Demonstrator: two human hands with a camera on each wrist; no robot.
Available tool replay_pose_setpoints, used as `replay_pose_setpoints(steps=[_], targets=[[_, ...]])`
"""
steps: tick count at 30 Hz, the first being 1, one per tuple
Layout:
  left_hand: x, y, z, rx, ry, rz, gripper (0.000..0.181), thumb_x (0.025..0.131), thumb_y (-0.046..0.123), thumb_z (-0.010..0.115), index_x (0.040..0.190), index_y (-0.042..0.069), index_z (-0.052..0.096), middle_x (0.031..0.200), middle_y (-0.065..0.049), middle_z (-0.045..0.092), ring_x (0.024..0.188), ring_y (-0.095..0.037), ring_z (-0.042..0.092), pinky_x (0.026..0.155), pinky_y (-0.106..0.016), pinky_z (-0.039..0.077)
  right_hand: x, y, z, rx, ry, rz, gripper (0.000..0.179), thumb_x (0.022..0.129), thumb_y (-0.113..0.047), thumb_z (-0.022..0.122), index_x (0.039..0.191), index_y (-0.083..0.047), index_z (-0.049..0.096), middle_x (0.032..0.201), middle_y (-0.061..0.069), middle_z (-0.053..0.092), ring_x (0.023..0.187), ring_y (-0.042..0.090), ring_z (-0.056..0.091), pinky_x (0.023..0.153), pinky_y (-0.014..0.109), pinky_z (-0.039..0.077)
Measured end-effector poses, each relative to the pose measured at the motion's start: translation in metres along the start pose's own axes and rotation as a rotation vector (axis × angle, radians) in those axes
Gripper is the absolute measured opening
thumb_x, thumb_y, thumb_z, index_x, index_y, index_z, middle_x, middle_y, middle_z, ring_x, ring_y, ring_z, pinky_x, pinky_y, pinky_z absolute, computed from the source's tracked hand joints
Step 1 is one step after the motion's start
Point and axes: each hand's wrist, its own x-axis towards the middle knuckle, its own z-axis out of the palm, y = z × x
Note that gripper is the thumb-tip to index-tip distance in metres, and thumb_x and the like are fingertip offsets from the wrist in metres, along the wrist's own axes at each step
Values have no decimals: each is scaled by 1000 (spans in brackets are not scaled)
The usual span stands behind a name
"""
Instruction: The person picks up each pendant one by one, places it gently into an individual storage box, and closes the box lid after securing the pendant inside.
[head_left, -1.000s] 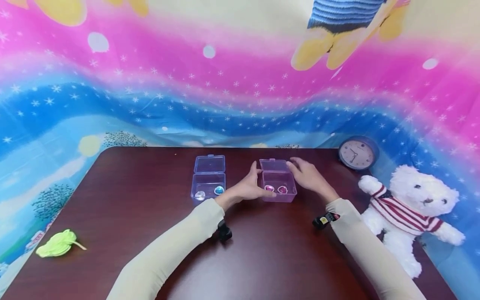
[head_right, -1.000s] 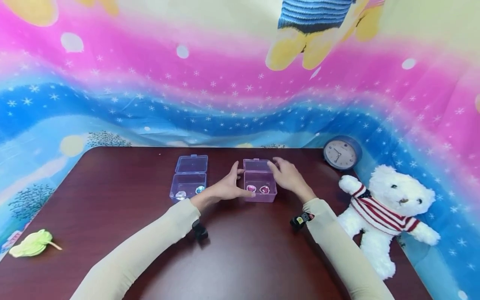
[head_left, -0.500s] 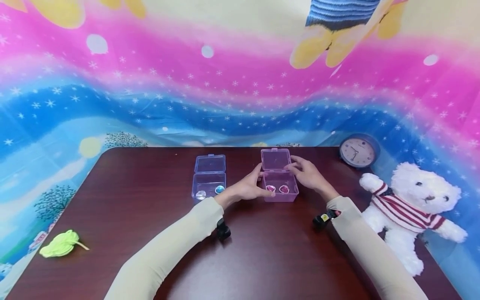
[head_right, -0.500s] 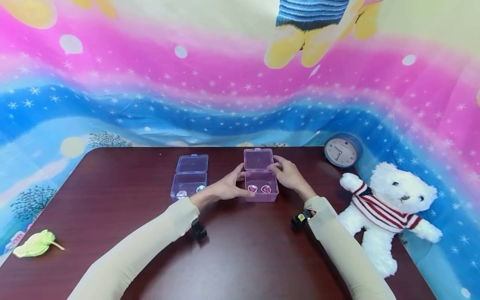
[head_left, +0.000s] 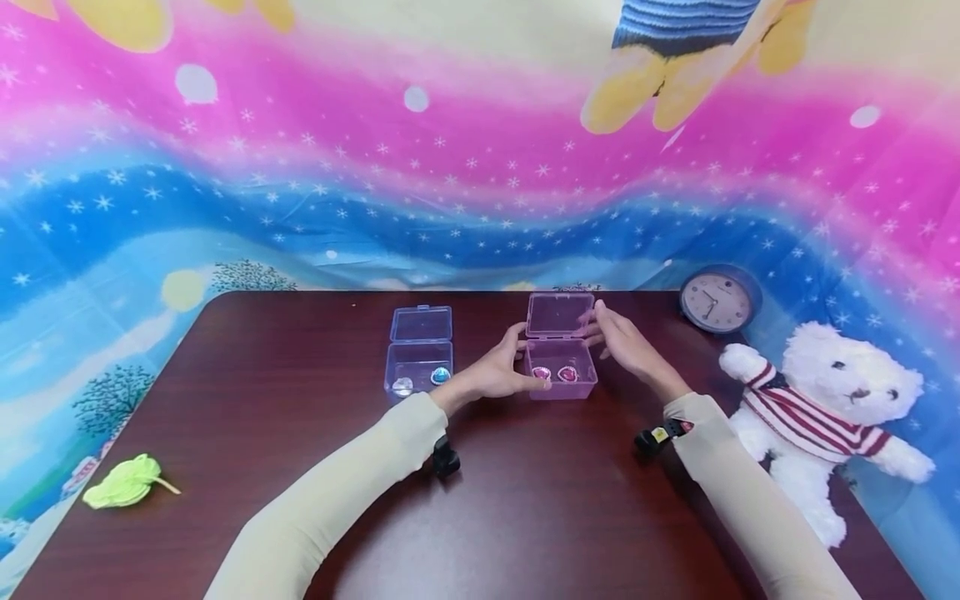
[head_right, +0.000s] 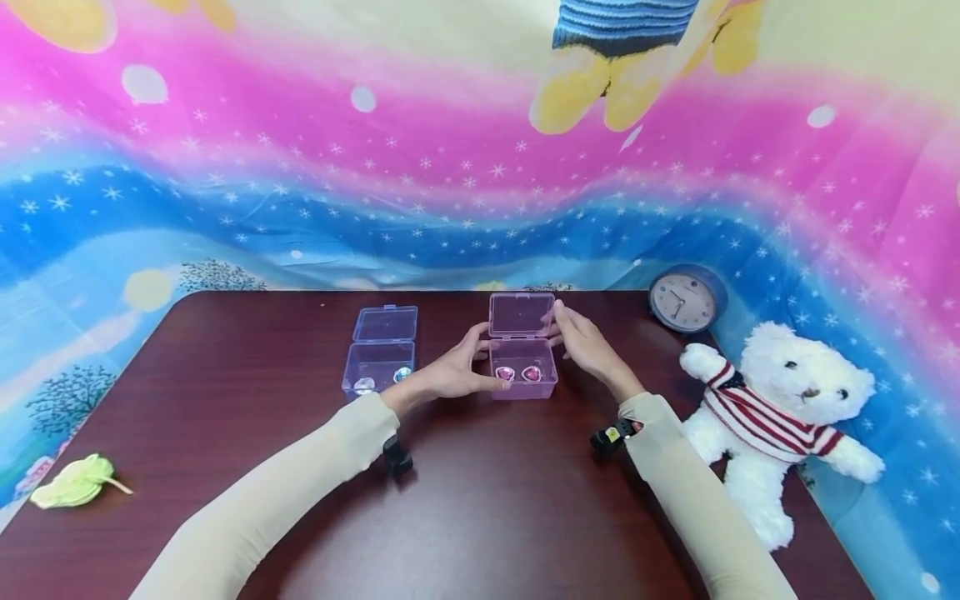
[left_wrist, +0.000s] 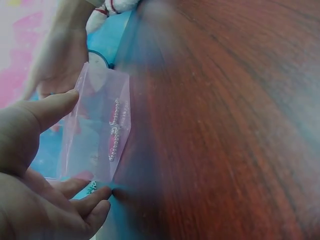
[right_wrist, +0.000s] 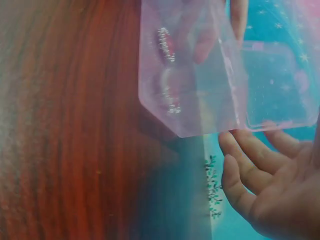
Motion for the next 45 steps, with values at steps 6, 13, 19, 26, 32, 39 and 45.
replay_pose_setpoints(steps=[6,13,19,26,32,39,45], targets=[[0,0,0,72,13,25,94,86,29,84,159,19,25,158,-14,47,148,-31,44,124,-51,35,-7,-4,-7,-67,-66,-39,66,112,-50,23,137,-1,60,135,26,65,120,42,64,84,47,56],[0,-2,0,144,17,104,85,89,27,81,159,18,33,154,-12,52,145,-31,51,120,-48,42,-20,9,-15,-155,-141,-134,39,103,-32,64,138,-15,63,130,15,69,110,32,67,87,39,61],[-1,-4,-1,214,-1,125,81,90,34,80,158,21,39,154,-9,52,142,-31,53,117,-46,45,-28,10,-11,-250,-136,-210,58,85,-35,85,136,-18,63,136,9,63,114,28,67,85,32,61],[-5,-3,-4,234,-34,141,75,96,38,73,160,24,37,156,-7,50,142,-29,53,115,-47,47,-28,8,-6,-281,-125,-246,60,81,-35,89,133,-16,66,137,10,61,113,30,67,83,34,63],[-4,-3,-7,215,-54,135,72,97,34,71,160,24,37,157,-9,48,144,-33,50,116,-47,47,-27,8,-7,-269,-130,-268,53,86,-31,85,133,-13,67,137,12,62,114,31,68,92,48,62],[-3,-4,-5,204,-27,132,73,96,34,73,159,23,38,155,-10,49,142,-33,52,114,-45,49,-27,8,-5,-225,-145,-243,58,87,-31,83,138,-12,63,142,13,59,114,34,68,97,50,59],[-2,-3,-2,213,-30,137,73,97,33,72,160,21,37,157,-11,47,143,-34,51,116,-45,47,-28,12,-5,-213,-157,-215,58,88,-32,83,140,-14,62,145,13,57,116,33,66,99,52,58]])
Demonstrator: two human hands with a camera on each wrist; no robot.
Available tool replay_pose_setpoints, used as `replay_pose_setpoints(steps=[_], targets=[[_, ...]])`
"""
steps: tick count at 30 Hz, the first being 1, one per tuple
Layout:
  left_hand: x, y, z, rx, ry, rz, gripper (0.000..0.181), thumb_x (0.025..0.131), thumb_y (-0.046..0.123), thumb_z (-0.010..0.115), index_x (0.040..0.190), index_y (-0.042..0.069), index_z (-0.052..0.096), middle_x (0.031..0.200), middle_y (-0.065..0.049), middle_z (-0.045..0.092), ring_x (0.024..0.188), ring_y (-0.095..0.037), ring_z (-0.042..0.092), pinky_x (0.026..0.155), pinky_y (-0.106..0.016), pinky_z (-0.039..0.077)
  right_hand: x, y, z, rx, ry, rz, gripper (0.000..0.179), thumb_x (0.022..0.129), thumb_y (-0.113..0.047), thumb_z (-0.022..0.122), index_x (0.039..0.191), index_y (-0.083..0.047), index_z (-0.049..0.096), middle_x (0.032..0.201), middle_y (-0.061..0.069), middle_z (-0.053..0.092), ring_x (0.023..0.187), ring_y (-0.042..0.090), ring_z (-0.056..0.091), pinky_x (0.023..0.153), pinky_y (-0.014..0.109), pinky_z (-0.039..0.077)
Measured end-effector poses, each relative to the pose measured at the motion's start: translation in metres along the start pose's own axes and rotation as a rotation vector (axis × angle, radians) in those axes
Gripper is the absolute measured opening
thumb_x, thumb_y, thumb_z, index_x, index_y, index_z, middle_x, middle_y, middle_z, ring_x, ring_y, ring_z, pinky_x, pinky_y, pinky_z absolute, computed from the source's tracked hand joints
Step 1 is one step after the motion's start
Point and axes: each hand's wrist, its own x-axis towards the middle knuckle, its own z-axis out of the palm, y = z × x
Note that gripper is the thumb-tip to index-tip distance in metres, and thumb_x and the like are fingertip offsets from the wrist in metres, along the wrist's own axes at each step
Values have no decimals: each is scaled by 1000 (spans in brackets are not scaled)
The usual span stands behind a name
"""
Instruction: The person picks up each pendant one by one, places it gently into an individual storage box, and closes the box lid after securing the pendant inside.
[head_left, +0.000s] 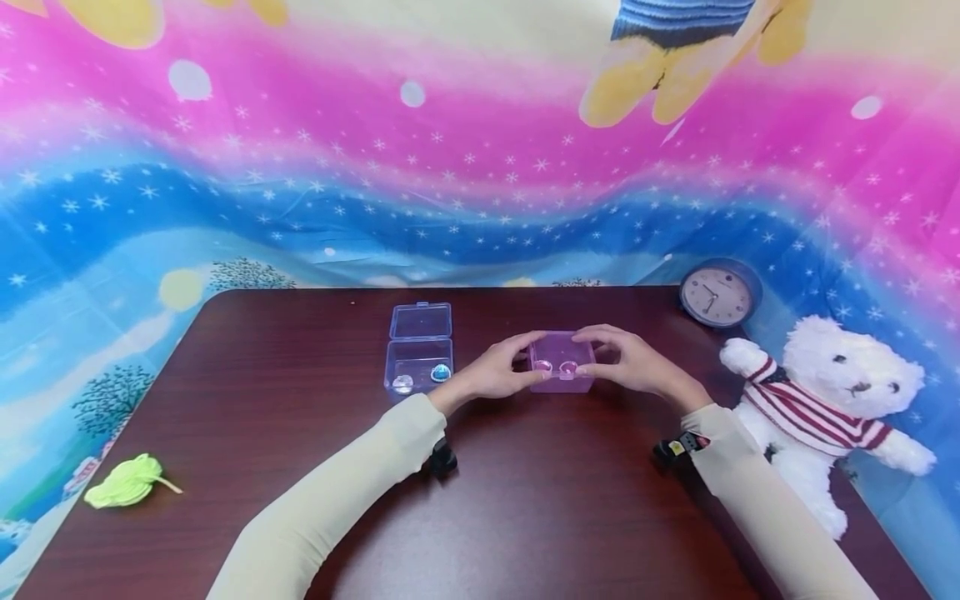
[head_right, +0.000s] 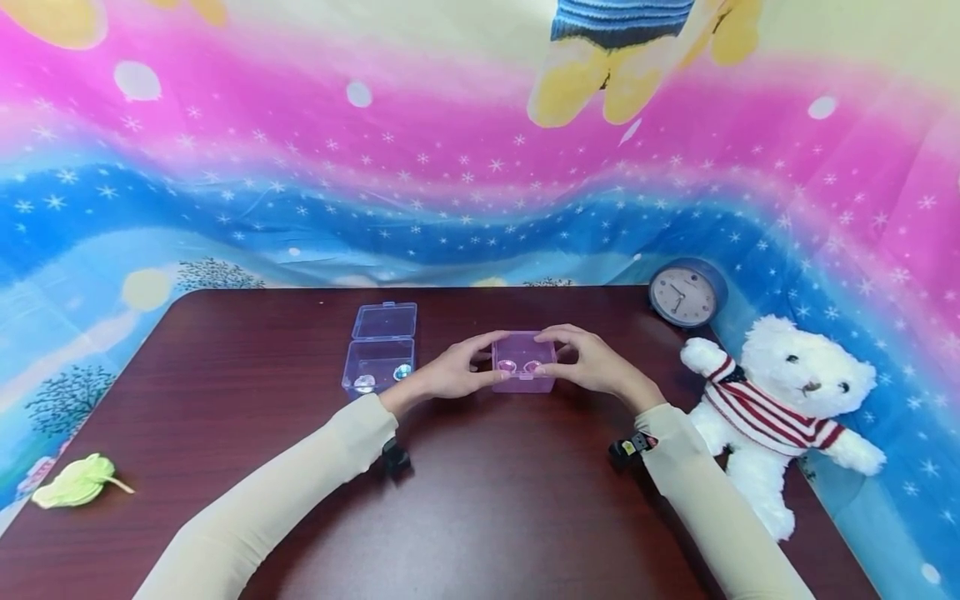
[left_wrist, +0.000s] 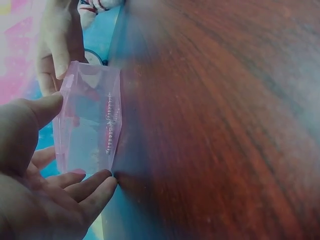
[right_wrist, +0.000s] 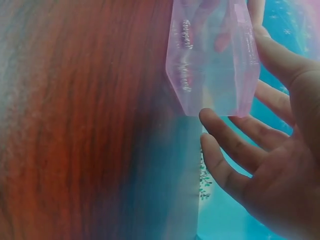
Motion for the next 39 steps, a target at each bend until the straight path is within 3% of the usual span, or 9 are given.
replay_pose_setpoints(steps=[6,11,17,20,22,25,29,32,39], targets=[[-1,1,1,47,2,10,72,98,34,70,160,21,37,159,-9,46,141,-30,51,118,-47,44,2,-6,-3,-55,-16,-22,55,88,-29,83,137,-11,65,144,16,58,119,35,64,97,51,59],[-11,6,-6,119,15,-16,76,97,45,68,161,23,35,168,-14,30,154,-34,34,124,-58,32,2,-18,-5,-181,-4,-26,59,88,-34,83,139,-12,64,150,21,52,132,40,54,104,59,52],[-46,13,-31,131,160,52,69,96,39,71,156,20,43,164,-10,38,151,-31,41,120,-55,39,13,-58,9,-187,90,-115,65,91,-35,79,147,-13,55,156,17,47,145,38,44,117,65,37],[-67,11,-45,113,224,111,63,98,32,70,154,19,46,161,-8,42,147,-29,45,118,-52,43,22,-83,23,-148,112,-181,57,94,-31,76,145,-14,58,152,13,53,141,32,51,115,59,43],[-81,7,-56,87,263,136,60,99,27,69,154,18,47,161,-8,43,146,-30,47,116,-52,45,29,-97,36,-111,114,-229,52,95,-28,75,143,-13,60,148,11,57,121,31,63,104,53,53],[-101,-1,-76,42,305,115,59,100,23,67,155,18,45,161,-9,42,143,-37,48,113,-56,47,44,-114,58,-58,108,-246,47,98,-28,72,141,-13,62,145,9,61,118,29,65,103,50,54],[-126,-17,-102,-9,285,5,72,99,24,70,161,21,33,164,-15,33,143,-47,44,115,-63,42,69,-126,86,69,101,-158,47,100,-28,68,143,-10,59,144,13,62,135,32,58,114,52,47],[-141,-34,-115,-35,236,-71,88,96,26,74,165,18,19,166,-20,24,147,-49,35,120,-65,34,89,-130,104,190,116,-23,52,102,-29,64,148,-7,53,145,18,60,133,35,60,113,51,49],[-159,-75,-125,-131,122,-212,106,92,26,77,165,7,3,171,-22,13,155,-49,21,124,-64,25,132,-137,133,379,144,237,61,106,-37,56,155,-4,41,148,20,57,136,34,57,115,48,47]])
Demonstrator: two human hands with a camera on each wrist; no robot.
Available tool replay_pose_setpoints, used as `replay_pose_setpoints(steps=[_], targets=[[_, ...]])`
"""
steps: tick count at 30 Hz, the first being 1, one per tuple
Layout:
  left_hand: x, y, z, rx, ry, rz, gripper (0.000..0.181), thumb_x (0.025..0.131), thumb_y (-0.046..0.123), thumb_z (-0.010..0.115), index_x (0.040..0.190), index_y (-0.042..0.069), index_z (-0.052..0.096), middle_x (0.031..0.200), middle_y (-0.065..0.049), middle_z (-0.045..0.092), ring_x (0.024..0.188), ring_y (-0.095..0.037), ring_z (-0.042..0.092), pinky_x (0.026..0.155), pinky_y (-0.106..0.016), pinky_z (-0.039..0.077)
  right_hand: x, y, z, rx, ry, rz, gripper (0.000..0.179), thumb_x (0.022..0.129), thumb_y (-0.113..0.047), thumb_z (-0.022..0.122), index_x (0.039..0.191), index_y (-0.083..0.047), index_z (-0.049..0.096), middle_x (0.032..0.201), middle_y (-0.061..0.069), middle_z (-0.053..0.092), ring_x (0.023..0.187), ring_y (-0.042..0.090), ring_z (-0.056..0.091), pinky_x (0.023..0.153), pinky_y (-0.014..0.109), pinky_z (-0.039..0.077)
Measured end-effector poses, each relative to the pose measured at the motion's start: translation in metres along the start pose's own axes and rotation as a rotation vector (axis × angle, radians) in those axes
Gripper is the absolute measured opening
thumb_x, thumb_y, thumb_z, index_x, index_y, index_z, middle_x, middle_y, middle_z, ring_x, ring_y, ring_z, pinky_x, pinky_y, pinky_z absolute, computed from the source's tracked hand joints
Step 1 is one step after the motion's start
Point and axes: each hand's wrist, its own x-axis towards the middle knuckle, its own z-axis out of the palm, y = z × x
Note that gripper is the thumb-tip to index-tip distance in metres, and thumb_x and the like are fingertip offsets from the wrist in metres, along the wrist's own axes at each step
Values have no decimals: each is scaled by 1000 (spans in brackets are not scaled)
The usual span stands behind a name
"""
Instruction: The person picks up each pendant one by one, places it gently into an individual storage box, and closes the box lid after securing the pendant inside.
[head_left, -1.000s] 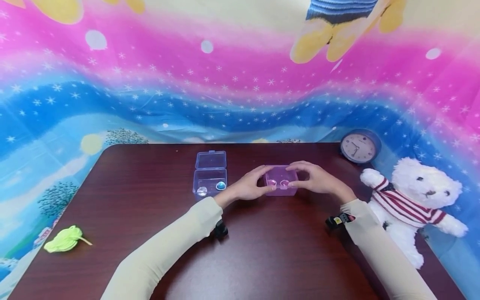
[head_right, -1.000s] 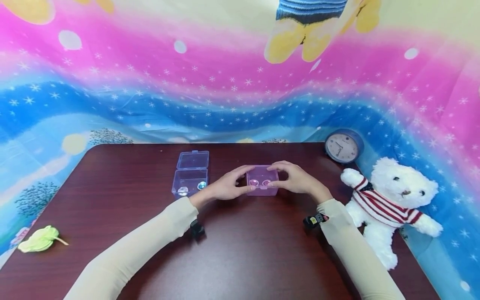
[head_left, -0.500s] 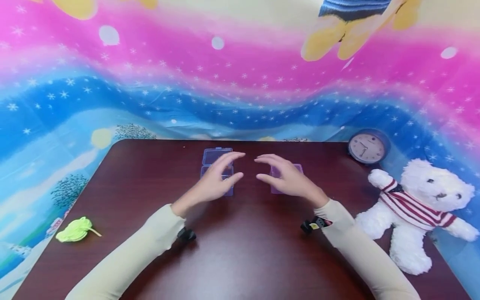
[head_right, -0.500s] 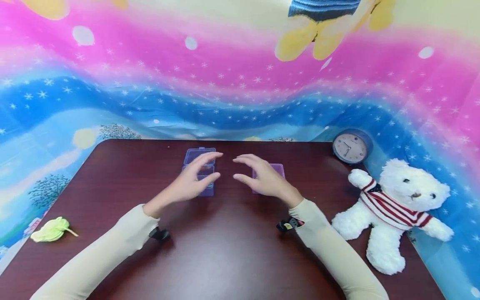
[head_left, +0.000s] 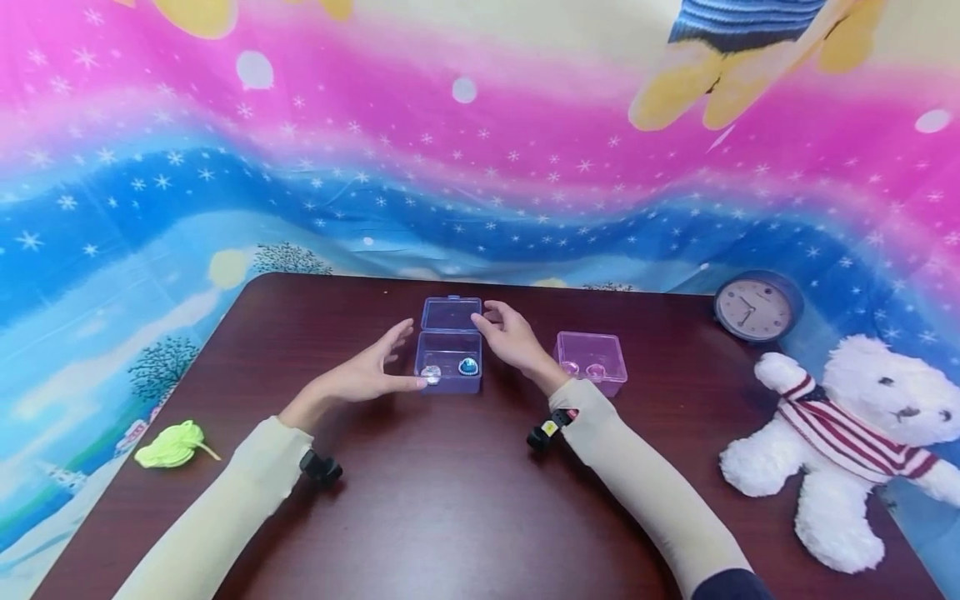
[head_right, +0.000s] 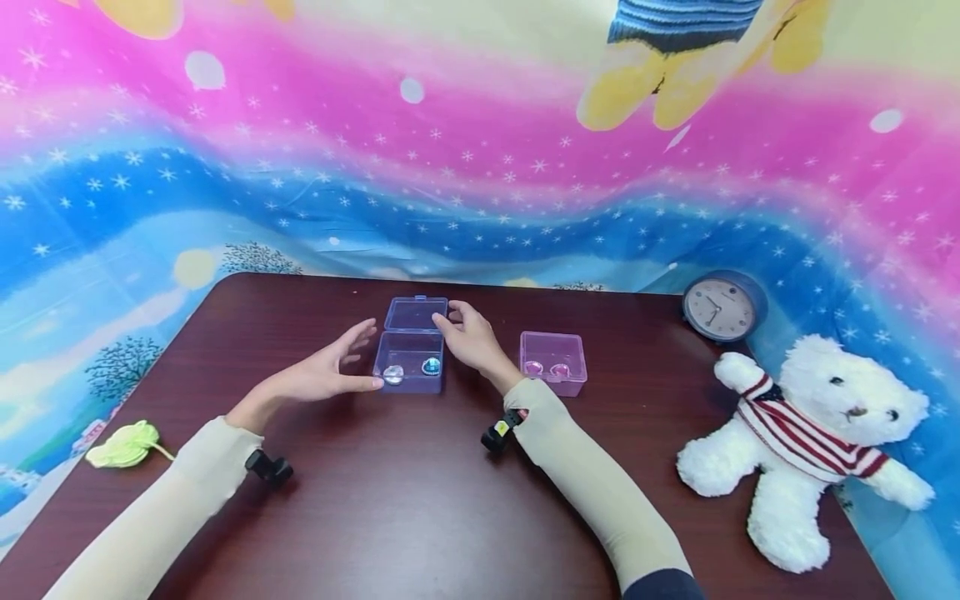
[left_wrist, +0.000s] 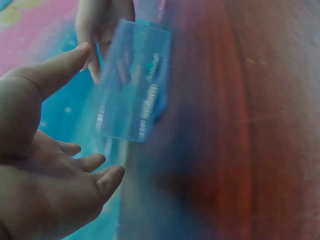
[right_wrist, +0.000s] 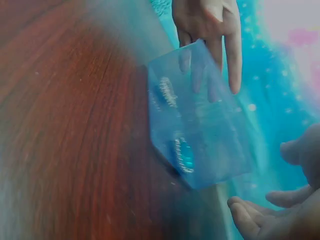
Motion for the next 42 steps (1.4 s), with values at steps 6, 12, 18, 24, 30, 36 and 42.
replay_pose_setpoints(steps=[6,12,18,24,30,36,42], targets=[[5,-8,4,-75,-37,-66,98,97,26,73,165,5,6,172,-21,15,157,-46,20,126,-62,24,15,2,10,70,2,72,61,108,-34,53,156,1,37,141,21,63,139,33,56,120,47,42],[10,-9,7,-89,-58,-20,88,99,21,69,165,7,12,171,-21,19,156,-45,22,126,-63,22,23,10,13,128,9,75,51,109,-22,50,153,3,42,125,20,72,114,31,72,112,42,50],[10,-7,7,-94,-54,-38,86,99,23,69,165,10,14,171,-18,20,155,-46,23,125,-63,23,25,12,13,188,10,49,48,108,-17,53,152,1,45,118,21,74,102,28,76,101,38,58],[11,-11,7,-81,-58,-28,87,100,25,68,165,10,12,171,-20,19,153,-51,24,124,-66,23,22,10,9,142,22,-8,50,106,-15,58,153,-3,46,120,21,74,102,31,76,95,40,60],[12,-13,7,-69,-66,-32,89,99,26,69,165,13,11,170,-21,21,153,-50,26,123,-67,24,17,9,6,165,30,-39,50,106,-38,57,149,-13,52,112,16,77,95,27,78,90,42,62],[15,-12,6,-67,-55,-14,88,99,24,69,165,13,12,168,-21,25,153,-45,26,124,-65,24,8,-4,-2,143,21,-80,60,102,-65,45,132,-16,64,114,14,77,101,29,77,94,54,58],[16,-14,5,-77,-64,-20,92,98,26,71,166,14,10,168,-22,25,153,-45,26,125,-64,23,-1,-7,-11,47,5,-31,73,92,-80,48,118,-18,78,119,7,77,101,23,77,101,51,55]])
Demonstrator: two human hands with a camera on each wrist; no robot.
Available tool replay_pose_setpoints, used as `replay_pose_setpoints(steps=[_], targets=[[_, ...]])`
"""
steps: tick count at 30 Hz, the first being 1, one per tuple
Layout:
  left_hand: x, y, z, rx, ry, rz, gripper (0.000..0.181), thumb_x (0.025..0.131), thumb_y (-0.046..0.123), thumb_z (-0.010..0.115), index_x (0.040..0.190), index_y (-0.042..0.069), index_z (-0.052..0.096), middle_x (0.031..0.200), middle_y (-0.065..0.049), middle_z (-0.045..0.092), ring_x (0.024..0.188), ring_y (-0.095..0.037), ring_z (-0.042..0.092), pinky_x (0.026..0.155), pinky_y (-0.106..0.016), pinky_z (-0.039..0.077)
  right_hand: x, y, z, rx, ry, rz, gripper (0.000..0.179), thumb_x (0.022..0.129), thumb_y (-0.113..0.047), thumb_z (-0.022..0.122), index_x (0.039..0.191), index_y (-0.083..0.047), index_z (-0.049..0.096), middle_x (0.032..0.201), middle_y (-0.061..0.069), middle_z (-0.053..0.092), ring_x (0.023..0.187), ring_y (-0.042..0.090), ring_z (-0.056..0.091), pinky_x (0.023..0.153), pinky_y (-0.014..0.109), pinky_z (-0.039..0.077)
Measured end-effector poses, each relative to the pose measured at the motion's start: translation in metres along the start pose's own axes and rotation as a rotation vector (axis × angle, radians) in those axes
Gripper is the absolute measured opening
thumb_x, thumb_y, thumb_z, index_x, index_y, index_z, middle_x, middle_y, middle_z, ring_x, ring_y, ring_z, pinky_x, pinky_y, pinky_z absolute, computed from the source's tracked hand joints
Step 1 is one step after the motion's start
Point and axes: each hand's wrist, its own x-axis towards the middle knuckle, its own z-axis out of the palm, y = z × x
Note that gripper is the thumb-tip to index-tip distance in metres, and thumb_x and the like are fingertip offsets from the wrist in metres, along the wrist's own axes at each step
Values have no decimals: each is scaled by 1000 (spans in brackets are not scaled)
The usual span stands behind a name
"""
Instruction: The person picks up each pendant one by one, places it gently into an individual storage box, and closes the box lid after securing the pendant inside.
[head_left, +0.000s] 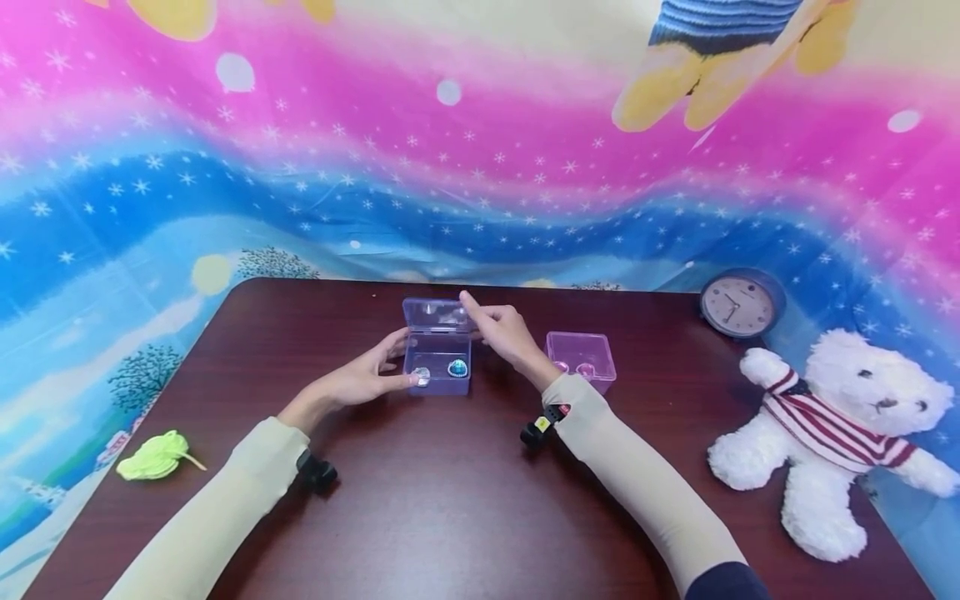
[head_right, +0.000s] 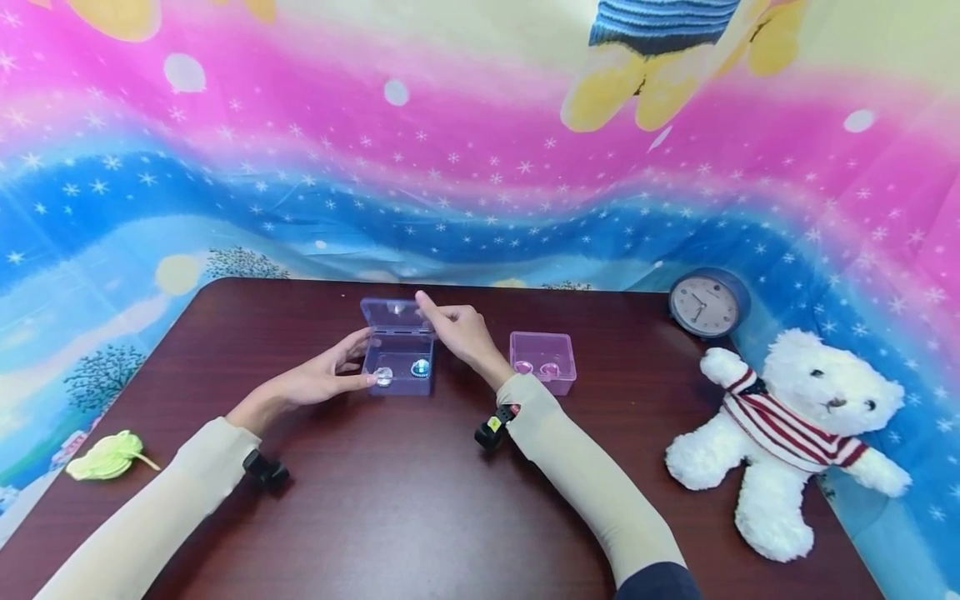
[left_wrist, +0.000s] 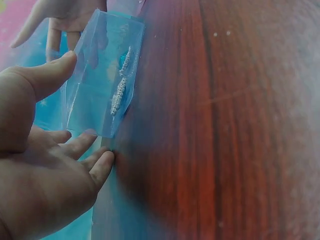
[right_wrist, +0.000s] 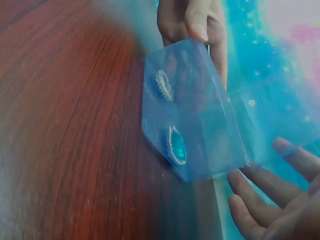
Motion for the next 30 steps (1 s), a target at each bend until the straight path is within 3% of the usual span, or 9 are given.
replay_pose_setpoints(steps=[3,9,13,16,20,23,30], targets=[[0,-1,-1,3,3,-10,93,99,27,70,166,14,8,168,-22,24,152,-46,27,125,-64,23,-3,0,-3,-43,-13,3,71,86,-82,56,112,-21,82,115,2,79,103,18,77,107,46,52],[2,-1,-1,33,4,-17,92,99,28,69,166,14,7,168,-22,24,152,-48,27,123,-67,24,-5,4,-12,-88,-132,-40,52,86,-69,70,121,-33,77,119,-6,77,120,13,68,111,45,50],[2,0,-2,46,17,-4,93,99,29,70,166,19,7,166,-25,26,149,-51,31,121,-68,26,-7,8,-18,-111,-232,-57,50,86,-56,78,127,-28,74,122,-1,76,114,17,70,106,45,54],[3,0,-1,46,22,50,94,98,26,71,166,22,6,165,-25,30,149,-50,33,120,-68,28,-9,11,-18,-153,-271,-113,52,85,-44,83,131,-23,71,128,3,73,114,21,72,105,43,56],[4,-1,-1,16,12,112,89,97,23,73,165,24,16,165,-21,35,153,-41,33,121,-65,30,-11,14,-15,-248,-270,-226,57,82,-34,88,133,-17,69,137,6,65,120,24,67,107,42,55],[3,1,-2,-17,-1,97,80,99,26,71,164,23,24,165,-18,35,153,-40,32,122,-63,31,-12,16,-11,-317,-264,-292,61,79,-32,90,133,-13,68,140,9,60,125,24,62,108,42,54],[4,4,-3,-24,-26,83,73,103,31,64,164,22,26,164,-18,37,150,-40,38,119,-60,38,-13,15,-9,-365,-263,-298,66,78,-32,91,136,-12,66,143,9,58,130,25,59,108,41,54]])
